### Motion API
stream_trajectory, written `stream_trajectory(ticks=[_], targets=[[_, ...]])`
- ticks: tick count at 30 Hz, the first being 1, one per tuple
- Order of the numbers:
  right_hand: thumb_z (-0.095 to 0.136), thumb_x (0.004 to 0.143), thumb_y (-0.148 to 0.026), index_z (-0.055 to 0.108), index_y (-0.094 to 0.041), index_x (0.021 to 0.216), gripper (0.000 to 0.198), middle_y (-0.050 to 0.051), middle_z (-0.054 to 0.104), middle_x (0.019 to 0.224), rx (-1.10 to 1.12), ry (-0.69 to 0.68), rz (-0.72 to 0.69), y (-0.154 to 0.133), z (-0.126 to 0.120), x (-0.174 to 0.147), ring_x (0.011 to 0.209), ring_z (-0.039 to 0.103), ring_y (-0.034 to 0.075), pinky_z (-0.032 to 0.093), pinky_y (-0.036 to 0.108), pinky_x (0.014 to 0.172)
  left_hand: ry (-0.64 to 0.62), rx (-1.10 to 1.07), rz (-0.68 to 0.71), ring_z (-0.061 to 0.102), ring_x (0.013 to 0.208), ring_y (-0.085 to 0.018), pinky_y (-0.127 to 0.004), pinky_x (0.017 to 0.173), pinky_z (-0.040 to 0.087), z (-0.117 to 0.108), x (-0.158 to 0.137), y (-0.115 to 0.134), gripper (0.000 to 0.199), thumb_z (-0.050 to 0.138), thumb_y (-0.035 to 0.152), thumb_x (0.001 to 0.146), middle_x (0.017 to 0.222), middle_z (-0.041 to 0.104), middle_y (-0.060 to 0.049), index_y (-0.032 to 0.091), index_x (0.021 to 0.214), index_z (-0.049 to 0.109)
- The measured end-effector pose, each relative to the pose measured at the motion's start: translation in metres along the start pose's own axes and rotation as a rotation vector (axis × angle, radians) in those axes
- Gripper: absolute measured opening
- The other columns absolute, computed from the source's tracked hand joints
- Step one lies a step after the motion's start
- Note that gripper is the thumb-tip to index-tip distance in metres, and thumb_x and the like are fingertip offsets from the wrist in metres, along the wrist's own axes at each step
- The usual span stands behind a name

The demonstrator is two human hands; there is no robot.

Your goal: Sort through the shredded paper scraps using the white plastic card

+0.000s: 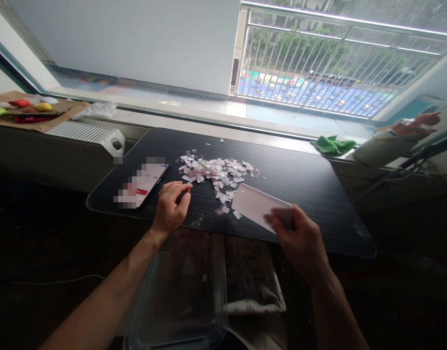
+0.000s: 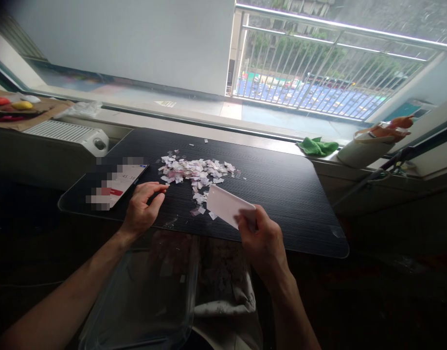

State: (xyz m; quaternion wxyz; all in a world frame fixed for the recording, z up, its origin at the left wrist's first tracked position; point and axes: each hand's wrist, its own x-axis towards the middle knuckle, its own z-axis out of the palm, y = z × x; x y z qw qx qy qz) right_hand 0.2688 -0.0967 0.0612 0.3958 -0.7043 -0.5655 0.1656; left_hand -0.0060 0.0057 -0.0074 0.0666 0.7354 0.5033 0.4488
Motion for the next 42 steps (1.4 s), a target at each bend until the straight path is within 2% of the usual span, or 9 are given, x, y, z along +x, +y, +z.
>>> stream_trajectory(ticks=[5, 11, 19, 22, 28, 33, 36, 39, 42], targets=[[0.06, 0.082, -0.039, 0.063, -0.022, 0.084, 0.017, -0.001, 0.063, 0.064, -0.036, -0.068, -0.022, -0.001, 0.004, 0.001, 0.057, 0.055, 0.016, 0.042, 0.027, 0.058, -0.003, -0.003, -0.023, 0.062, 0.105, -0.024, -0.042, 0.1, 0.048, 0.0, 0.0, 0.001, 0.023, 0.049, 0.028, 0.09, 0.1, 0.073, -0.008, 0.018, 0.096, 0.069], [0.061, 0.081, -0.041, 0.064, -0.023, 0.086, 0.019, 0.001, 0.065, 0.066, -0.147, 0.009, -0.001, 0.004, -0.017, -0.007, 0.059, 0.058, 0.018, 0.043, 0.029, 0.059, -0.016, -0.01, -0.038, 0.062, 0.106, -0.023, -0.042, 0.1, 0.048, -0.001, 0.0, 0.001, 0.023, 0.049, 0.028, 0.089, 0.099, 0.073, -0.007, 0.02, 0.095, 0.069], [0.062, 0.081, -0.043, 0.062, -0.023, 0.083, 0.02, 0.0, 0.065, 0.064, -0.171, 0.001, 0.019, 0.014, -0.027, -0.007, 0.056, 0.058, 0.018, 0.044, 0.028, 0.056, -0.014, -0.008, -0.048, 0.061, 0.105, -0.024, -0.043, 0.1, 0.047, 0.0, 0.001, 0.001, 0.023, 0.049, 0.029, 0.088, 0.097, 0.072, -0.007, 0.02, 0.094, 0.069], [0.062, 0.081, -0.043, 0.062, -0.022, 0.084, 0.021, 0.0, 0.064, 0.065, -0.142, 0.041, 0.025, 0.016, -0.026, -0.001, 0.057, 0.057, 0.017, 0.043, 0.028, 0.056, -0.021, -0.004, -0.038, 0.061, 0.105, -0.025, -0.044, 0.1, 0.047, 0.0, 0.001, 0.001, 0.024, 0.048, 0.029, 0.089, 0.097, 0.072, -0.007, 0.019, 0.095, 0.069], [0.063, 0.078, -0.043, 0.062, -0.021, 0.082, 0.022, 0.0, 0.064, 0.063, -0.108, -0.01, 0.037, 0.022, -0.016, 0.015, 0.056, 0.057, 0.017, 0.043, 0.028, 0.055, -0.013, -0.003, -0.022, 0.062, 0.104, -0.024, -0.042, 0.1, 0.047, 0.0, 0.001, 0.0, 0.023, 0.049, 0.028, 0.089, 0.095, 0.072, -0.007, 0.019, 0.095, 0.069], [0.063, 0.08, -0.044, 0.062, -0.021, 0.083, 0.024, 0.001, 0.066, 0.069, 0.017, -0.036, 0.079, 0.026, -0.022, 0.005, 0.059, 0.059, 0.017, 0.045, 0.028, 0.056, -0.016, -0.008, -0.028, 0.062, 0.104, -0.024, -0.042, 0.1, 0.047, -0.001, 0.001, 0.002, 0.023, 0.049, 0.028, 0.089, 0.095, 0.072, -0.006, 0.02, 0.096, 0.069], [0.065, 0.079, -0.044, 0.063, -0.021, 0.083, 0.023, 0.001, 0.066, 0.069, -0.013, -0.032, 0.095, 0.026, -0.024, -0.001, 0.06, 0.059, 0.017, 0.046, 0.029, 0.057, -0.01, -0.013, -0.033, 0.061, 0.105, -0.024, -0.043, 0.1, 0.047, -0.001, 0.001, 0.002, 0.023, 0.049, 0.028, 0.089, 0.095, 0.072, -0.006, 0.02, 0.096, 0.069], [0.063, 0.081, -0.043, 0.063, -0.021, 0.085, 0.022, 0.001, 0.066, 0.068, -0.014, -0.011, 0.055, 0.021, -0.018, -0.001, 0.059, 0.058, 0.017, 0.045, 0.028, 0.057, -0.014, -0.016, -0.042, 0.061, 0.105, -0.024, -0.043, 0.1, 0.047, 0.0, 0.001, 0.002, 0.023, 0.049, 0.028, 0.088, 0.095, 0.072, -0.006, 0.02, 0.095, 0.069], [0.062, 0.083, -0.042, 0.061, -0.022, 0.083, 0.02, 0.001, 0.068, 0.069, -0.02, -0.062, 0.004, 0.016, -0.014, 0.0, 0.06, 0.06, 0.017, 0.046, 0.028, 0.058, -0.011, -0.015, -0.048, 0.061, 0.105, -0.024, -0.043, 0.101, 0.047, -0.001, 0.001, 0.002, 0.023, 0.049, 0.028, 0.088, 0.095, 0.072, -0.006, 0.021, 0.096, 0.069]])
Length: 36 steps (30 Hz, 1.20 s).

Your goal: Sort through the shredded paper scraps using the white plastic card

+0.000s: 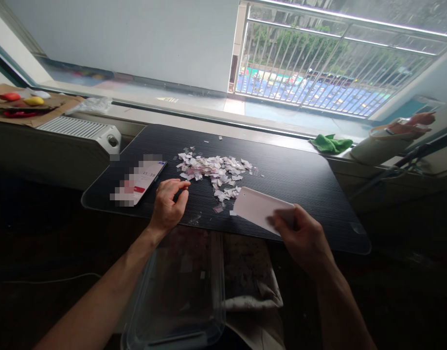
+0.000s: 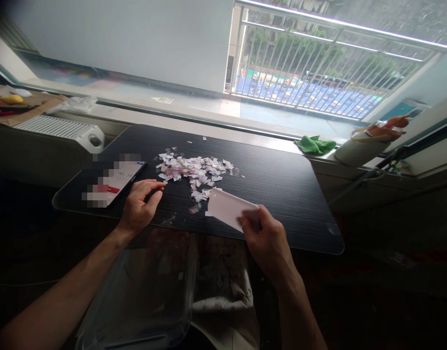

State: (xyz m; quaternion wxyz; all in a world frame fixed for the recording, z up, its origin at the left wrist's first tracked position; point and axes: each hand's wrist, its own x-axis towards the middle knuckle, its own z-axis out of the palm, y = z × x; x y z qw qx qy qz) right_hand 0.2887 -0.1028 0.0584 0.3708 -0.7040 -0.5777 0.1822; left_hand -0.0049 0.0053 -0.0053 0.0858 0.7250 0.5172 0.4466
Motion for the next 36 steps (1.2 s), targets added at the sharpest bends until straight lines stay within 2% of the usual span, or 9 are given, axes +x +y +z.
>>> stream_trajectory(ticks=[4, 8, 11, 13, 16, 21, 28, 32, 36], targets=[[0.065, 0.081, -0.042, 0.062, -0.022, 0.08, 0.02, 0.001, 0.069, 0.068, -0.083, -0.08, 0.013, 0.003, -0.017, -0.004, 0.06, 0.061, 0.018, 0.047, 0.028, 0.059, 0.011, -0.004, 0.004, 0.061, 0.104, -0.024, -0.043, 0.1, 0.047, 0.0, 0.0, 0.001, 0.023, 0.049, 0.028, 0.088, 0.095, 0.072, -0.006, 0.02, 0.095, 0.069], [0.069, 0.078, -0.043, 0.066, -0.022, 0.081, 0.022, 0.002, 0.071, 0.072, -0.035, -0.013, 0.103, 0.016, -0.035, -0.005, 0.065, 0.065, 0.02, 0.051, 0.03, 0.061, 0.002, -0.009, 0.007, 0.061, 0.104, -0.025, -0.043, 0.1, 0.047, 0.0, 0.0, 0.001, 0.023, 0.049, 0.028, 0.088, 0.094, 0.072, -0.006, 0.02, 0.095, 0.07], [0.069, 0.078, -0.045, 0.066, -0.021, 0.084, 0.025, 0.004, 0.073, 0.076, 0.124, 0.006, 0.119, 0.027, -0.032, 0.003, 0.071, 0.068, 0.022, 0.054, 0.033, 0.066, -0.003, 0.002, -0.002, 0.061, 0.105, -0.024, -0.043, 0.101, 0.047, 0.0, 0.0, 0.001, 0.022, 0.05, 0.028, 0.088, 0.094, 0.072, -0.006, 0.021, 0.095, 0.07], [0.068, 0.08, -0.045, 0.065, -0.02, 0.086, 0.026, 0.004, 0.073, 0.078, 0.175, -0.043, 0.111, 0.033, -0.027, 0.009, 0.071, 0.068, 0.021, 0.055, 0.034, 0.067, -0.003, 0.007, -0.004, 0.062, 0.104, -0.024, -0.042, 0.1, 0.047, 0.0, 0.0, 0.001, 0.022, 0.05, 0.029, 0.088, 0.094, 0.072, -0.006, 0.021, 0.095, 0.069], [0.07, 0.079, -0.045, 0.065, -0.02, 0.085, 0.026, 0.003, 0.072, 0.076, 0.118, -0.122, 0.098, 0.038, -0.03, 0.011, 0.069, 0.067, 0.02, 0.054, 0.033, 0.066, 0.002, 0.011, 0.001, 0.062, 0.104, -0.024, -0.042, 0.1, 0.048, 0.0, 0.0, 0.0, 0.022, 0.049, 0.029, 0.088, 0.094, 0.072, -0.006, 0.021, 0.095, 0.069], [0.069, 0.079, -0.046, 0.065, -0.02, 0.084, 0.027, 0.003, 0.072, 0.076, 0.109, -0.086, 0.091, 0.033, -0.036, 0.009, 0.068, 0.066, 0.02, 0.053, 0.032, 0.064, 0.001, 0.007, 0.015, 0.061, 0.105, -0.024, -0.042, 0.1, 0.047, 0.0, 0.0, -0.001, 0.022, 0.049, 0.029, 0.088, 0.094, 0.072, -0.006, 0.021, 0.095, 0.069], [0.071, 0.078, -0.042, 0.065, -0.02, 0.078, 0.023, 0.002, 0.07, 0.072, 0.062, -0.165, 0.062, 0.022, -0.031, 0.009, 0.064, 0.062, 0.018, 0.051, 0.03, 0.062, 0.004, 0.002, 0.025, 0.062, 0.104, -0.025, -0.042, 0.1, 0.047, -0.001, 0.0, -0.001, 0.023, 0.049, 0.029, 0.089, 0.093, 0.071, -0.007, 0.02, 0.096, 0.069], [0.075, 0.074, -0.042, 0.066, -0.02, 0.081, 0.024, 0.003, 0.072, 0.074, 0.261, -0.131, 0.166, 0.029, -0.038, 0.012, 0.069, 0.067, 0.02, 0.054, 0.031, 0.065, 0.001, -0.001, 0.031, 0.062, 0.104, -0.024, -0.042, 0.1, 0.047, -0.001, 0.0, 0.0, 0.023, 0.049, 0.029, 0.089, 0.093, 0.071, -0.006, 0.019, 0.096, 0.069], [0.078, 0.068, -0.04, 0.065, -0.019, 0.081, 0.027, 0.002, 0.073, 0.076, 0.441, -0.157, 0.286, 0.042, -0.03, 0.029, 0.072, 0.069, 0.019, 0.055, 0.031, 0.069, 0.004, -0.004, 0.035, 0.061, 0.105, -0.024, -0.042, 0.101, 0.047, -0.001, 0.0, -0.001, 0.023, 0.05, 0.028, 0.089, 0.095, 0.071, -0.007, 0.019, 0.096, 0.069]])
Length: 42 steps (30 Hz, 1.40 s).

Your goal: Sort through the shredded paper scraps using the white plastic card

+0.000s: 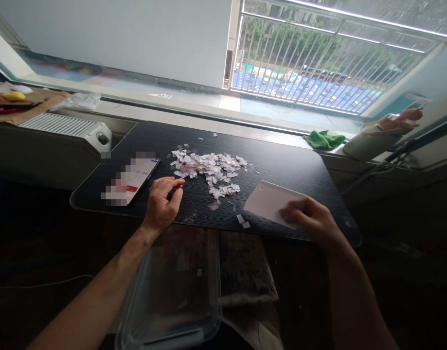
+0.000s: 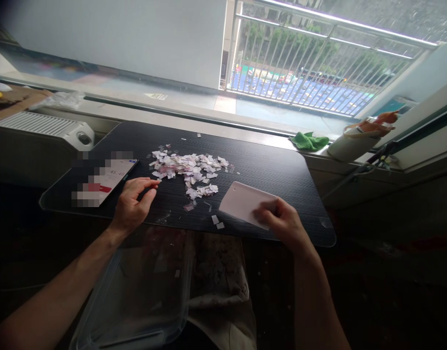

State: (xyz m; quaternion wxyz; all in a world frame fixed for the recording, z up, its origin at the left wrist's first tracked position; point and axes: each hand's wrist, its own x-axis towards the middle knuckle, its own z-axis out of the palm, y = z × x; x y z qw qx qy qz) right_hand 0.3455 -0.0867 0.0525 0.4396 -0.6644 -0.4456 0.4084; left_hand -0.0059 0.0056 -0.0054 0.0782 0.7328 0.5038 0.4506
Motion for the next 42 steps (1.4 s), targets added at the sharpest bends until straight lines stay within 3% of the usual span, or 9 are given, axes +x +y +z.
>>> stream_trajectory(ticks=[6, 19, 25, 31, 34, 38, 42], targets=[[0.083, 0.057, -0.039, 0.068, -0.019, 0.074, 0.031, 0.0, 0.07, 0.069, -0.033, -0.105, 0.098, 0.005, 0.007, 0.017, 0.062, 0.062, 0.015, 0.051, 0.026, 0.058, 0.011, 0.012, 0.006, 0.062, 0.103, -0.024, -0.043, 0.099, 0.048, 0.0, 0.0, -0.001, 0.023, 0.05, 0.028, 0.089, 0.095, 0.072, -0.007, 0.018, 0.095, 0.07], [0.088, 0.053, -0.048, 0.072, -0.018, 0.079, 0.043, 0.001, 0.073, 0.077, 0.092, -0.182, 0.189, 0.008, 0.003, 0.0, 0.068, 0.064, 0.016, 0.052, 0.027, 0.063, 0.0, 0.019, 0.01, 0.062, 0.104, -0.024, -0.042, 0.099, 0.048, 0.0, 0.0, -0.002, 0.024, 0.05, 0.028, 0.089, 0.095, 0.073, -0.007, 0.018, 0.096, 0.07], [0.086, 0.06, -0.043, 0.069, -0.018, 0.074, 0.034, 0.001, 0.072, 0.07, 0.021, -0.228, 0.162, 0.004, -0.007, -0.013, 0.064, 0.065, 0.015, 0.051, 0.025, 0.06, 0.012, 0.018, 0.021, 0.062, 0.103, -0.023, -0.041, 0.099, 0.048, 0.001, 0.0, -0.004, 0.023, 0.05, 0.028, 0.09, 0.095, 0.073, -0.007, 0.017, 0.096, 0.07], [0.084, 0.065, -0.043, 0.069, -0.019, 0.077, 0.031, 0.002, 0.074, 0.073, 0.065, -0.102, 0.012, -0.008, 0.011, -0.015, 0.068, 0.069, 0.017, 0.055, 0.027, 0.065, -0.006, 0.053, 0.04, 0.062, 0.104, -0.023, -0.041, 0.098, 0.048, 0.001, -0.001, -0.003, 0.024, 0.049, 0.026, 0.09, 0.095, 0.072, -0.007, 0.018, 0.098, 0.069], [0.085, 0.065, -0.045, 0.068, -0.02, 0.081, 0.034, 0.002, 0.075, 0.075, 0.135, -0.042, -0.012, -0.01, 0.028, -0.012, 0.07, 0.071, 0.018, 0.056, 0.027, 0.067, -0.068, 0.145, 0.095, 0.06, 0.108, -0.024, -0.046, 0.102, 0.044, 0.002, -0.003, 0.003, 0.025, 0.048, 0.026, 0.09, 0.096, 0.07, -0.006, 0.022, 0.099, 0.071], [0.085, 0.064, -0.049, 0.069, -0.019, 0.083, 0.039, 0.002, 0.075, 0.077, 0.133, -0.016, -0.022, -0.004, 0.039, -0.01, 0.071, 0.071, 0.018, 0.056, 0.028, 0.067, -0.246, 0.3, 0.21, 0.053, 0.12, -0.028, -0.06, 0.114, 0.024, 0.007, -0.003, 0.014, 0.031, 0.05, 0.025, 0.088, 0.106, 0.066, -0.006, 0.028, 0.111, 0.07], [0.084, 0.064, -0.052, 0.07, -0.019, 0.084, 0.041, 0.002, 0.074, 0.077, 0.106, 0.0, -0.025, 0.002, 0.034, -0.012, 0.071, 0.071, 0.019, 0.056, 0.028, 0.067, -0.349, 0.377, 0.221, 0.052, 0.121, -0.031, -0.067, 0.112, 0.023, 0.002, 0.0, 0.02, 0.032, 0.049, 0.027, 0.09, 0.111, 0.064, -0.011, 0.024, 0.114, 0.069]])
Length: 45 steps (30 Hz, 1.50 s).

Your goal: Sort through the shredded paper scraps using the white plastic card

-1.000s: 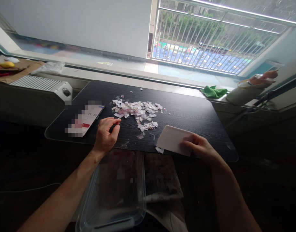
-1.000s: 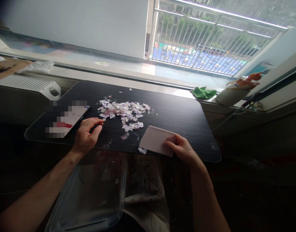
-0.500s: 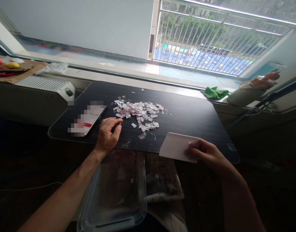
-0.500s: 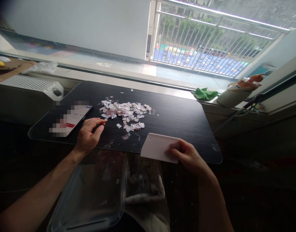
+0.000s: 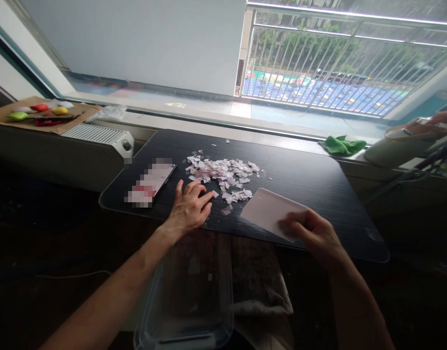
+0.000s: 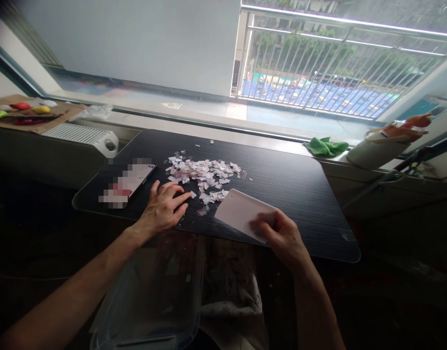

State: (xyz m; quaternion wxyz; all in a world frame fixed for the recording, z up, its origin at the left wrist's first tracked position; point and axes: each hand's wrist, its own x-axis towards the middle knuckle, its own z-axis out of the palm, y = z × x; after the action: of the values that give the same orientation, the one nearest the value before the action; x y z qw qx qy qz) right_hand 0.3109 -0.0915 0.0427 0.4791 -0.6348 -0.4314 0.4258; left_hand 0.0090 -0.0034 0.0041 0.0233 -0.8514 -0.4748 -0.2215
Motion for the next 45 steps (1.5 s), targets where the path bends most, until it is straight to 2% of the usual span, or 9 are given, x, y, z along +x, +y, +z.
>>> stream_trajectory(ticks=[6, 13, 16, 19, 22, 25, 36, 40, 45], targets=[[0.085, 0.063, -0.052, 0.071, -0.02, 0.084, 0.041, 0.001, 0.075, 0.078, 0.005, 0.092, 0.035, 0.0, -0.016, -0.01, 0.072, 0.071, 0.017, 0.057, 0.027, 0.07, -0.053, -0.019, 0.054, 0.049, 0.125, -0.033, -0.07, 0.111, 0.025, -0.021, -0.022, 0.021, 0.03, 0.047, 0.024, 0.091, 0.11, 0.063, -0.011, 0.023, 0.107, 0.072], [0.083, 0.063, -0.054, 0.07, -0.02, 0.084, 0.042, 0.003, 0.074, 0.078, -0.032, 0.106, 0.025, 0.008, -0.02, -0.011, 0.072, 0.071, 0.021, 0.059, 0.032, 0.069, -0.125, -0.162, 0.261, 0.048, 0.128, -0.032, -0.066, 0.115, 0.023, -0.008, -0.012, 0.078, 0.028, 0.053, 0.023, 0.09, 0.111, 0.065, -0.01, 0.024, 0.113, 0.069], [0.081, 0.066, -0.052, 0.07, -0.02, 0.086, 0.039, 0.003, 0.074, 0.08, -0.026, 0.095, 0.024, 0.013, -0.019, -0.005, 0.073, 0.071, 0.021, 0.058, 0.032, 0.07, -0.063, -0.194, 0.248, 0.05, 0.126, -0.029, -0.062, 0.116, 0.021, -0.009, -0.004, 0.065, 0.029, 0.049, 0.021, 0.09, 0.109, 0.066, -0.009, 0.024, 0.112, 0.069], [0.08, 0.066, -0.045, 0.07, -0.019, 0.086, 0.034, 0.002, 0.074, 0.08, -0.004, 0.055, 0.037, 0.012, -0.018, 0.006, 0.073, 0.069, 0.019, 0.056, 0.029, 0.069, 0.051, -0.162, 0.111, 0.054, 0.12, -0.028, -0.059, 0.114, 0.026, -0.011, -0.002, 0.029, 0.027, 0.048, 0.023, 0.091, 0.103, 0.067, -0.007, 0.024, 0.105, 0.07], [0.082, 0.062, -0.04, 0.07, -0.019, 0.081, 0.031, 0.0, 0.073, 0.076, -0.019, -0.072, 0.076, 0.005, -0.016, 0.019, 0.07, 0.066, 0.016, 0.054, 0.027, 0.066, 0.167, -0.115, -0.032, 0.059, 0.111, -0.028, -0.056, 0.107, 0.034, -0.004, -0.002, -0.007, 0.023, 0.049, 0.027, 0.089, 0.095, 0.068, -0.007, 0.023, 0.096, 0.071], [0.083, 0.057, -0.041, 0.068, -0.019, 0.072, 0.03, -0.001, 0.071, 0.07, -0.069, -0.196, 0.116, -0.004, -0.017, 0.027, 0.066, 0.063, 0.015, 0.053, 0.026, 0.064, 0.219, -0.109, -0.086, 0.061, 0.106, -0.028, -0.053, 0.101, 0.039, 0.007, -0.004, -0.023, 0.024, 0.049, 0.028, 0.089, 0.092, 0.069, -0.008, 0.021, 0.092, 0.072], [0.086, 0.055, -0.048, 0.069, -0.018, 0.073, 0.038, 0.0, 0.071, 0.07, -0.109, -0.263, 0.203, -0.015, -0.031, 0.012, 0.064, 0.063, 0.016, 0.051, 0.026, 0.06, 0.252, -0.179, -0.141, 0.061, 0.108, -0.028, -0.051, 0.105, 0.036, 0.008, -0.006, -0.02, 0.021, 0.05, 0.028, 0.087, 0.091, 0.07, -0.006, 0.022, 0.09, 0.07], [0.083, 0.06, -0.051, 0.067, -0.02, 0.073, 0.037, 0.002, 0.07, 0.069, -0.195, -0.171, 0.092, -0.017, -0.027, -0.002, 0.065, 0.065, 0.019, 0.052, 0.029, 0.06, 0.256, -0.184, -0.163, 0.061, 0.108, -0.028, -0.051, 0.106, 0.035, 0.009, -0.007, -0.02, 0.021, 0.05, 0.028, 0.086, 0.091, 0.071, -0.006, 0.023, 0.09, 0.07], [0.071, 0.076, -0.05, 0.065, -0.021, 0.086, 0.031, 0.004, 0.071, 0.078, -0.211, -0.014, -0.094, -0.007, 0.012, -0.007, 0.071, 0.066, 0.02, 0.053, 0.031, 0.065, 0.241, -0.172, -0.164, 0.06, 0.109, -0.027, -0.051, 0.107, 0.034, 0.01, -0.007, -0.019, 0.022, 0.05, 0.028, 0.086, 0.091, 0.07, -0.006, 0.022, 0.091, 0.07]])
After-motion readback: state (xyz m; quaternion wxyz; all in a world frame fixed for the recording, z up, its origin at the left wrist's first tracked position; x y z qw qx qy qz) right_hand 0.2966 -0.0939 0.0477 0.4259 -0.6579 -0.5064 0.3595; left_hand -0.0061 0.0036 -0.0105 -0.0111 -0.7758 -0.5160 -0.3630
